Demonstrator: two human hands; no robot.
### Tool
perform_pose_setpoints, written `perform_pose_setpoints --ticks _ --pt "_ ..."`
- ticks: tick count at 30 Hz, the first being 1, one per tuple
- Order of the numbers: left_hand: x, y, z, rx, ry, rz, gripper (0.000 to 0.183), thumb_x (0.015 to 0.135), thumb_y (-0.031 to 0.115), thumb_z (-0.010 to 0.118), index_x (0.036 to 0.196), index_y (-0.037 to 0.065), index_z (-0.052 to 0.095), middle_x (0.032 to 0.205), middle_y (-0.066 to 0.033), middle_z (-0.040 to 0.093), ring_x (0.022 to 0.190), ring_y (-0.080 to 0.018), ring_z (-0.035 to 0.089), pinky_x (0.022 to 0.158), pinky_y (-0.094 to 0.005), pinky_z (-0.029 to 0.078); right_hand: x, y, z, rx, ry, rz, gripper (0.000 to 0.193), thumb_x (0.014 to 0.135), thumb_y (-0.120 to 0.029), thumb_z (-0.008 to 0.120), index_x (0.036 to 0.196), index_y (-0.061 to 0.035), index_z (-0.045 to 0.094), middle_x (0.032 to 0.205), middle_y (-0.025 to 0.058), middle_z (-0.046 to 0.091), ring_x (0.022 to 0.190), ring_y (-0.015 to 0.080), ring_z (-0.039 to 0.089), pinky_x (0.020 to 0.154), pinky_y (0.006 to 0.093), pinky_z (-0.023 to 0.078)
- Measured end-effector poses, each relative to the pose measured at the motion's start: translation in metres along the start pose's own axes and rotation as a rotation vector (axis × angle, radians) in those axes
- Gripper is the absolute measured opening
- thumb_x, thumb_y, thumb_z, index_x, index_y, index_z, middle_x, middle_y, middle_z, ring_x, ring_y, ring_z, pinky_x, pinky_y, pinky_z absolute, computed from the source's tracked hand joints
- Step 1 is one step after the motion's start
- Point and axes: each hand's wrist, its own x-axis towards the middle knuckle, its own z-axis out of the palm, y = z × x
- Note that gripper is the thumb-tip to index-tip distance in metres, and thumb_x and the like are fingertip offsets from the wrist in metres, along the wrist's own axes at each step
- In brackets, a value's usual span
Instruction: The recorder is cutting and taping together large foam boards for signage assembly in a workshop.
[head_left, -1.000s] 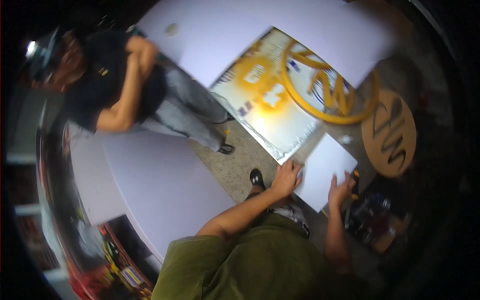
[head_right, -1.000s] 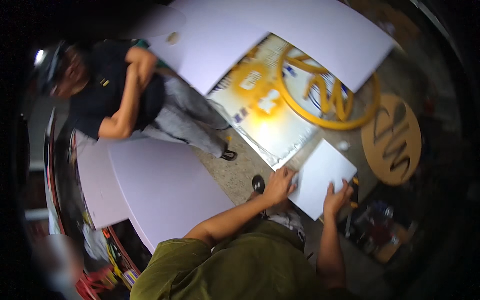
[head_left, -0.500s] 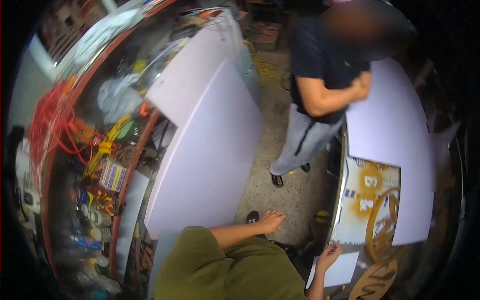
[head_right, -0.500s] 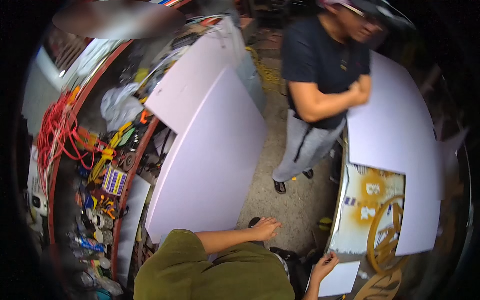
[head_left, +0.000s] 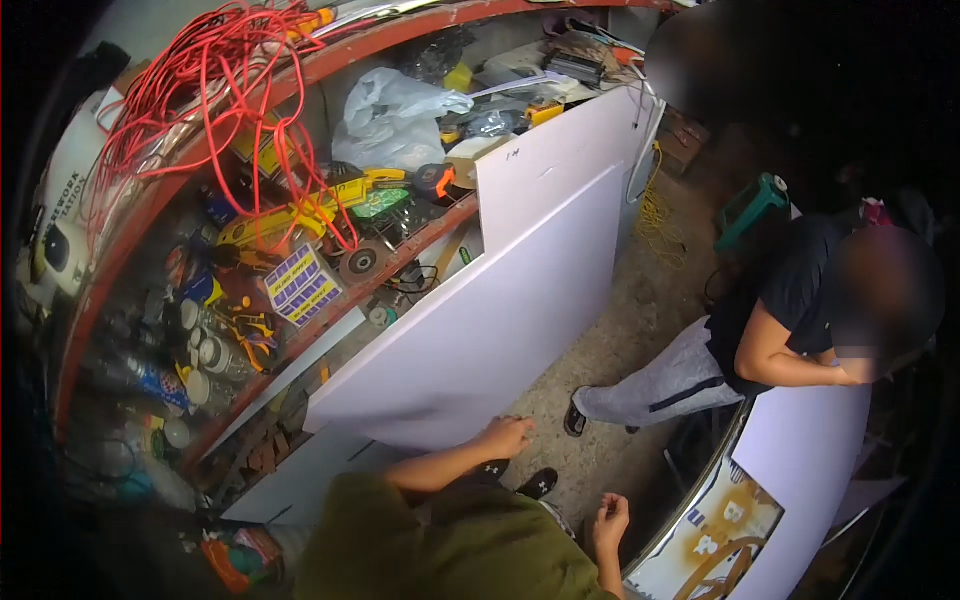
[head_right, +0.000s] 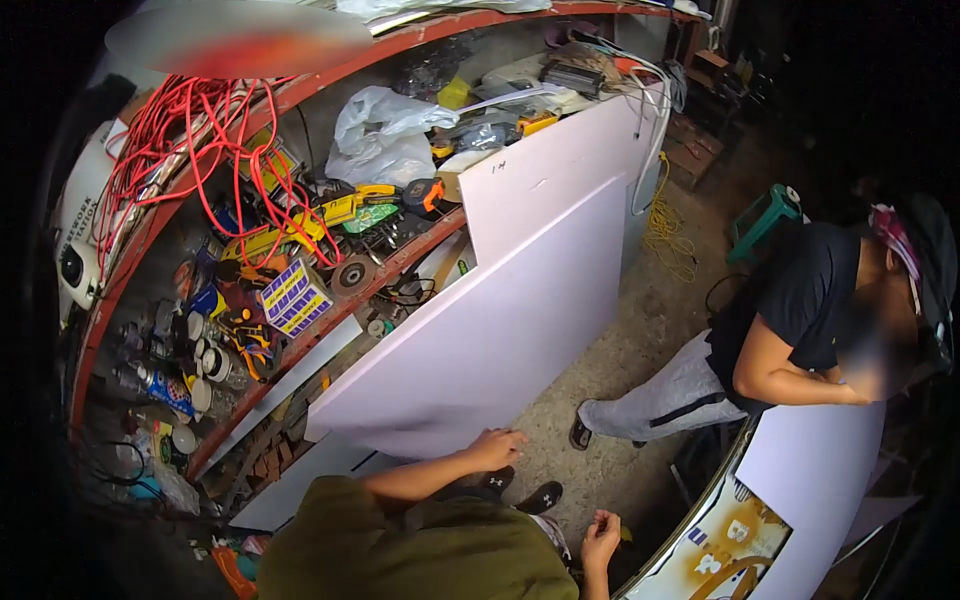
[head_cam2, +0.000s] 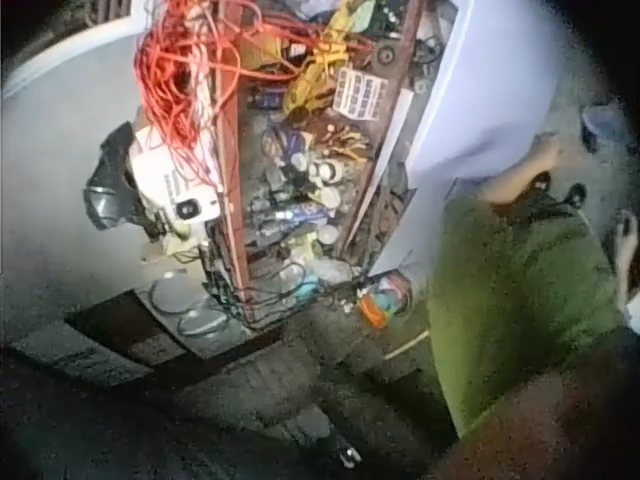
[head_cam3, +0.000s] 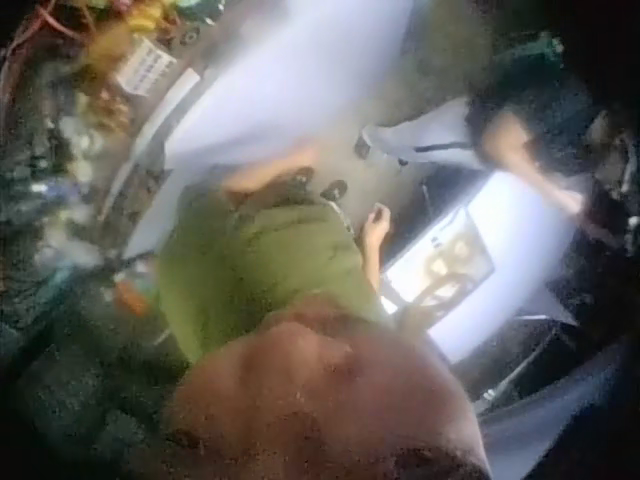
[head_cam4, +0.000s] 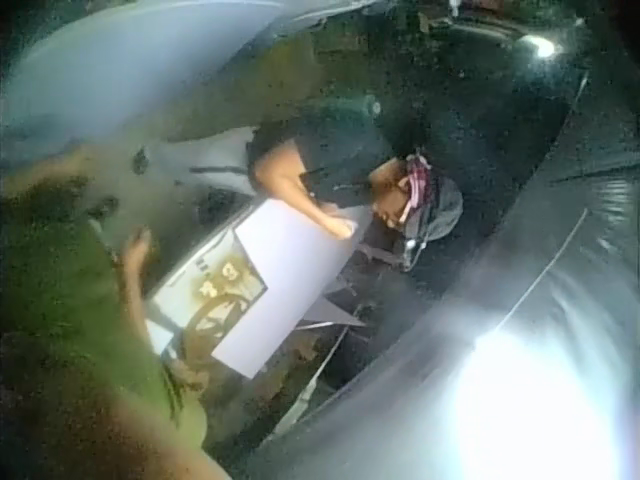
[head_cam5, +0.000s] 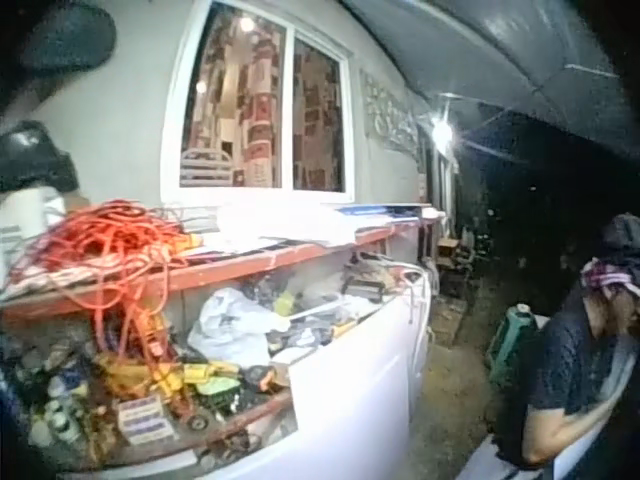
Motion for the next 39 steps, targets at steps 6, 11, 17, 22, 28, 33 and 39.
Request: perform_pose_setpoints --ticks 6,11,17,22,28,33,39 --pt "-0.034 -0.096 0.063 -0.278 0.251 -0.257 0.027 0.088 0.029 0.060 0.105 0.008 0.065 0.109 -0.0174 0.065 0.099 -0.0367 0.063 0.083 -0.0453 0.050 0.063 0.044 -0.013 -0.009 -0.321 0.082 0.011 0.085 0.001 0.059 0.095 0.0011 0.063 0.079 0.0077 0.066 0.072 0.0161 0.063 0.070 0.0289 0.051" --pt "-0.081 -0.145 0.113 -0.120 0.026 -0.511 0.030 0.082 0.034 0.063 0.096 0.008 0.069 0.099 -0.0149 0.069 0.093 -0.0348 0.065 0.081 -0.0426 0.051 0.090 0.076 -0.033 -0.122 -0.400 0.043 0.012 0.084 -0.001 0.061 0.094 0.0009 0.066 0.081 0.0092 0.070 0.075 0.0147 0.066 0.070 0.0289 0.052" --pt "-0.065 -0.097 0.116 -0.351 0.141 -0.549 0.033 0.082 0.032 0.068 0.106 0.010 0.069 0.101 -0.0123 0.071 0.095 -0.0282 0.067 0.085 -0.0385 0.051 0.098 0.092 -0.045 -0.094 -0.487 0.101 0.016 0.084 -0.003 0.062 0.098 0.0005 0.067 0.080 0.0086 0.070 0.073 0.0144 0.066 0.070 0.0291 0.053" --pt "-0.019 -0.042 0.104 -0.352 0.188 -0.411 0.032 0.086 0.024 0.066 0.114 0.009 0.066 0.104 -0.0129 0.071 0.095 -0.0286 0.067 0.083 -0.0392 0.052 0.109 0.207 -0.028 -0.239 -0.546 0.163 0.018 0.082 -0.017 0.072 0.090 -0.0016 0.072 0.083 0.0125 0.072 0.078 0.0172 0.069 0.073 0.0331 0.054" --pt "-0.017 -0.031 0.094 -0.412 0.219 -0.421 0.033 0.087 0.022 0.065 0.117 0.009 0.064 0.113 -0.0169 0.067 0.105 -0.0316 0.063 0.091 -0.0410 0.049 0.107 0.250 -0.036 -0.136 -0.584 0.328 0.020 0.080 -0.014 0.073 0.095 -0.0002 0.073 0.084 0.0110 0.072 0.074 0.0170 0.065 0.071 0.0323 0.053" --pt "-0.046 -0.076 0.112 -0.272 0.299 -0.391 0.036 0.084 0.021 0.070 0.117 0.009 0.063 0.105 -0.0149 0.069 0.101 -0.0325 0.065 0.088 -0.0405 0.051 0.120 0.325 -0.028 -0.080 -0.656 0.386 0.022 0.080 -0.012 0.072 0.096 0.0025 0.073 0.086 0.0125 0.072 0.074 0.0164 0.065 0.070 0.0315 0.052" --pt "-0.074 -0.081 0.110 -0.358 0.187 -0.610 0.041 0.075 0.013 0.070 0.115 0.009 0.063 0.101 -0.0160 0.069 0.096 -0.0290 0.065 0.082 -0.0396 0.051 0.131 0.294 -0.027 -0.117 -0.700 0.251 0.022 0.079 -0.010 0.072 0.096 0.0049 0.072 0.087 0.0135 0.072 0.074 0.0179 0.065 0.068 0.0319 0.052"
